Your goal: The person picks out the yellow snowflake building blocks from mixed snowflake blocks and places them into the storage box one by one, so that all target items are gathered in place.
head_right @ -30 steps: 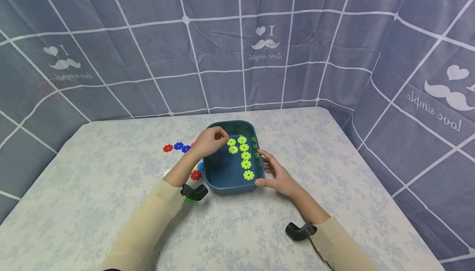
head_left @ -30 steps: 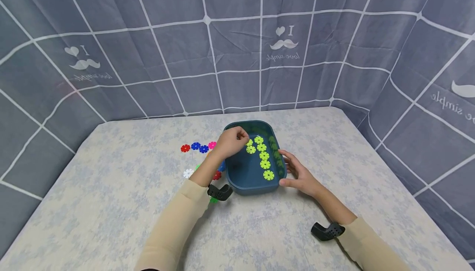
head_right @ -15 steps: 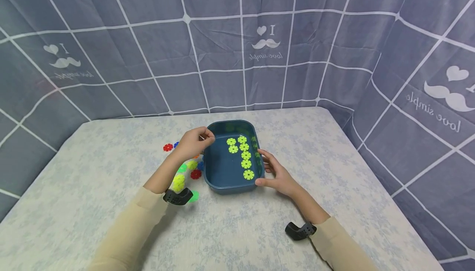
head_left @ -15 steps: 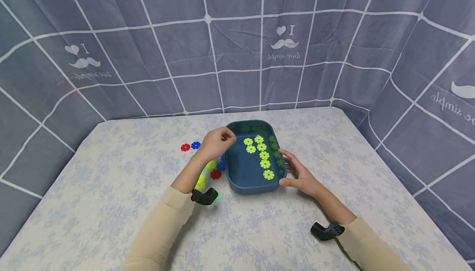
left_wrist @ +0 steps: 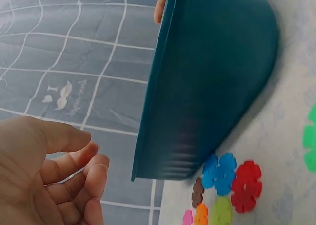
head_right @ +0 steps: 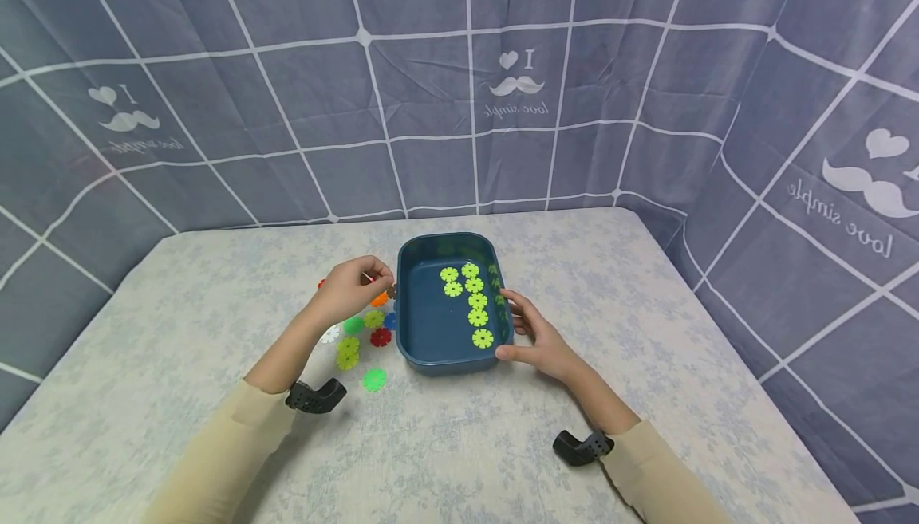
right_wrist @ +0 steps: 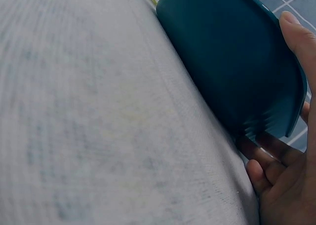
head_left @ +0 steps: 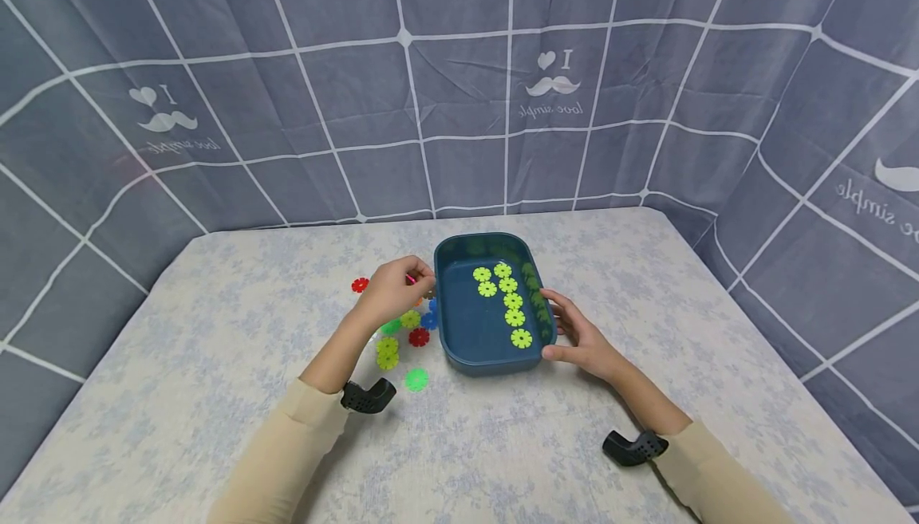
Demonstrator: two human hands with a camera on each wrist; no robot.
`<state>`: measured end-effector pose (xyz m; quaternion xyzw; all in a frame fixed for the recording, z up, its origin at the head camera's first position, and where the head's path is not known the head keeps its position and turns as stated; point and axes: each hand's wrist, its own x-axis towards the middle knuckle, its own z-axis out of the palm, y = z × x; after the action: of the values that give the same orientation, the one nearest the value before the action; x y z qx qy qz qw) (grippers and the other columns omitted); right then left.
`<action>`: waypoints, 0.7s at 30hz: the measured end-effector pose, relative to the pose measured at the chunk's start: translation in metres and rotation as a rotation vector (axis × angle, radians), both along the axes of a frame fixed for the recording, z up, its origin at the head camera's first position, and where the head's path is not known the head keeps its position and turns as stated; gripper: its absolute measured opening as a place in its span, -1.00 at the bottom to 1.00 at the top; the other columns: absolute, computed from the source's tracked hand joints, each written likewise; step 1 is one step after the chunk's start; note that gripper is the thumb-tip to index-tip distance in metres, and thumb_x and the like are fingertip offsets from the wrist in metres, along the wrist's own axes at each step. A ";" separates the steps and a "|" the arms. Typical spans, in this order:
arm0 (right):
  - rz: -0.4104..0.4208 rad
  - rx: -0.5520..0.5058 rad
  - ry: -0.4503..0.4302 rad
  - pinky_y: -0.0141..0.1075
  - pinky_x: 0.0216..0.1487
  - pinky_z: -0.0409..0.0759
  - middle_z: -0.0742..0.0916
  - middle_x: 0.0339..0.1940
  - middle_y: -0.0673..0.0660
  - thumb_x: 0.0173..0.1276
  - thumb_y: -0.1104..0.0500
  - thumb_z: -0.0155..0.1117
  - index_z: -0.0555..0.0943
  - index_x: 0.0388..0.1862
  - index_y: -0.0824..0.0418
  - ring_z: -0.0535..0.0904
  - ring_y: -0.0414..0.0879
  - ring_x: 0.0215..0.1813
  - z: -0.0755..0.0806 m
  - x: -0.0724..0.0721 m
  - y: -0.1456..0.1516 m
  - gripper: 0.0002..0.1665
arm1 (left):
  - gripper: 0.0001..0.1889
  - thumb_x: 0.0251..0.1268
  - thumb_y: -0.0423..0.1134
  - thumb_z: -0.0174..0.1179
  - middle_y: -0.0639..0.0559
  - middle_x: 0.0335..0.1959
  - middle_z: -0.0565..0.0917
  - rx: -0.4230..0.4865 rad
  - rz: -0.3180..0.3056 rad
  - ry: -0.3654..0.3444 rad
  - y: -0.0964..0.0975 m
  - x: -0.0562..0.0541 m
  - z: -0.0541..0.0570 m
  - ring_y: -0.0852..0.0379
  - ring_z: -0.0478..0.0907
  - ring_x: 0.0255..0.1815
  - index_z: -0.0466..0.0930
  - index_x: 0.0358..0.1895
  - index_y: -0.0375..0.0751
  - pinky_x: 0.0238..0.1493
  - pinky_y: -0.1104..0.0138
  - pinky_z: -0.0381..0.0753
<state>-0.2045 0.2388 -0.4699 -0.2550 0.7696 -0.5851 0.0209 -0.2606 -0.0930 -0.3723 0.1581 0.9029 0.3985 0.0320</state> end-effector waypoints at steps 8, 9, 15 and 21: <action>0.004 -0.004 0.003 -0.35 0.17 0.40 0.30 0.39 0.47 0.27 0.02 0.41 0.02 0.57 0.15 0.33 0.36 0.30 0.000 0.000 0.000 0.05 | -0.86 0.39 -0.22 0.17 -0.01 -0.34 0.59 -0.014 -0.005 0.026 -0.012 0.006 -0.005 0.06 0.48 -0.38 0.58 -0.18 -0.23 -0.39 0.27 0.47; 0.005 -0.004 0.002 -0.35 0.17 0.40 0.30 0.39 0.47 0.27 0.03 0.41 0.02 0.57 0.16 0.33 0.36 0.29 0.000 0.000 0.000 0.05 | -0.86 0.39 -0.22 0.17 -0.02 -0.34 0.59 -0.013 -0.006 0.024 -0.013 0.006 -0.006 0.05 0.47 -0.39 0.58 -0.17 -0.24 -0.39 0.27 0.46; 0.003 -0.002 0.000 -0.35 0.16 0.40 0.30 0.39 0.47 0.27 0.05 0.40 0.02 0.57 0.16 0.35 0.35 0.28 0.001 0.001 0.000 0.04 | -0.84 0.39 -0.22 0.17 -0.02 -0.30 0.60 -0.037 0.015 0.002 -0.020 0.009 -0.010 0.05 0.48 -0.35 0.58 -0.14 -0.26 -0.36 0.27 0.47; 0.004 -0.012 -0.004 -0.34 0.15 0.42 0.31 0.38 0.48 0.26 0.06 0.41 0.02 0.57 0.16 0.37 0.35 0.25 0.002 0.001 -0.001 0.05 | -0.84 0.39 -0.20 0.19 -0.02 -0.29 0.61 -0.057 0.040 -0.034 -0.025 0.009 -0.016 0.03 0.52 -0.28 0.58 -0.17 -0.23 -0.31 0.24 0.51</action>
<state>-0.2030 0.2379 -0.4680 -0.2554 0.7656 -0.5900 0.0224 -0.2515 -0.1181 -0.3881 0.1320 0.9161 0.3760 0.0440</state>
